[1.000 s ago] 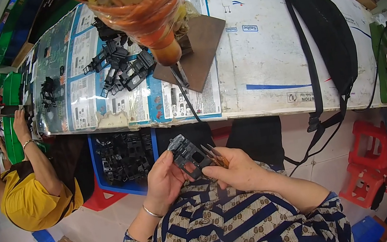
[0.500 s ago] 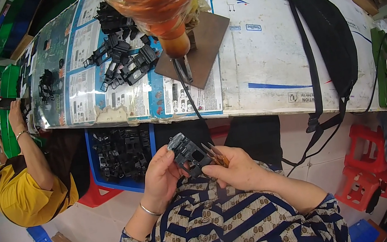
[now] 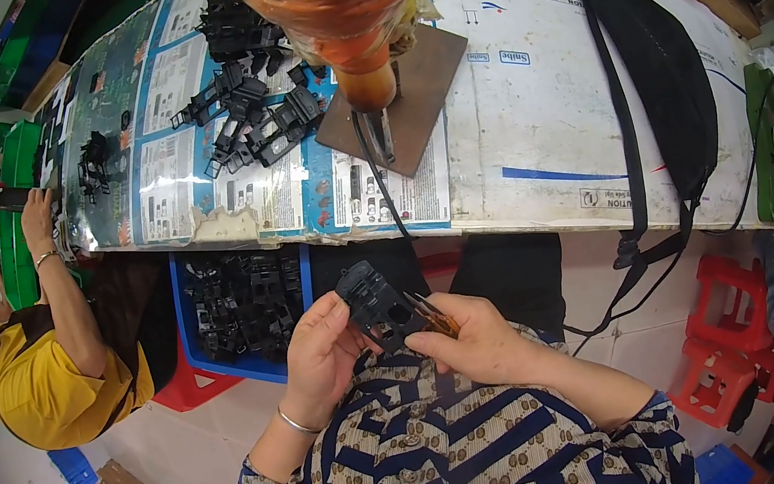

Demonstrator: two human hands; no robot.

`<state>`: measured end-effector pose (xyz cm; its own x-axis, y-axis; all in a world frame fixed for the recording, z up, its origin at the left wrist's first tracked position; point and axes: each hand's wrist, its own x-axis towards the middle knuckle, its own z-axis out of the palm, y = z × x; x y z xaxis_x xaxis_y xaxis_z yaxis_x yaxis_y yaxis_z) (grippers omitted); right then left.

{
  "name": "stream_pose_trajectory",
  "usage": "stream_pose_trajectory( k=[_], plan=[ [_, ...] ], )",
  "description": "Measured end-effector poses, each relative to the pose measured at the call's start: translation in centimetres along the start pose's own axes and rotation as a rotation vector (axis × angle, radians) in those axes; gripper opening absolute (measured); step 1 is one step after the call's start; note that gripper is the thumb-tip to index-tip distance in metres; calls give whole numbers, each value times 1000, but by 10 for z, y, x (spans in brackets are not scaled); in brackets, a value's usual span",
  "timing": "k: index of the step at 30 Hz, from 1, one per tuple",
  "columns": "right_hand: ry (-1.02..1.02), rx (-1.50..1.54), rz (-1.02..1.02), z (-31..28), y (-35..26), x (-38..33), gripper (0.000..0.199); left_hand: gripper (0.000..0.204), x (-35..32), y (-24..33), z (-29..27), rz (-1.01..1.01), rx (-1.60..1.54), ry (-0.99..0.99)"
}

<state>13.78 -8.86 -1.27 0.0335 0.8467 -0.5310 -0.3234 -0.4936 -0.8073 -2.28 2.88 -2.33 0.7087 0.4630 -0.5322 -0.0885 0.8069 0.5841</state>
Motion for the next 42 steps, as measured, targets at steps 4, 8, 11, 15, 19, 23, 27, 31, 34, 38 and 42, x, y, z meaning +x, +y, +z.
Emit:
stream_pose_trajectory(
  k=[4,8,11,15,19,23,27,31,34,38,42],
  plan=[
    [10,-4,-17,1,1,1,17,25,0,1,0,19,8,-46],
    [4,-33,-42,2,0,2,11,25,0,2,-1,35,3,-71],
    [6,-59,-55,2,1,2,11,24,-1,2,-1,32,-8,-72],
    [23,-81,-88,3,1,2,11,24,-3,3,1,37,-4,-80],
    [21,-117,-113,2,2,2,12,24,-5,6,6,36,-4,-77],
    [15,-169,-146,2,5,3,13,22,-7,6,8,49,-5,-61],
    [55,-228,-200,-1,17,4,23,21,-5,6,9,43,1,-38],
    [47,-281,-209,-1,12,3,25,20,-5,7,11,49,49,-34],
    [25,-370,-290,-5,5,0,24,21,-6,11,14,35,107,-12],
    [48,-177,-232,-9,-9,-5,23,22,-8,18,18,52,216,-17],
    [101,74,-141,-13,-23,-3,22,21,-5,26,26,20,209,-88]
  ],
)
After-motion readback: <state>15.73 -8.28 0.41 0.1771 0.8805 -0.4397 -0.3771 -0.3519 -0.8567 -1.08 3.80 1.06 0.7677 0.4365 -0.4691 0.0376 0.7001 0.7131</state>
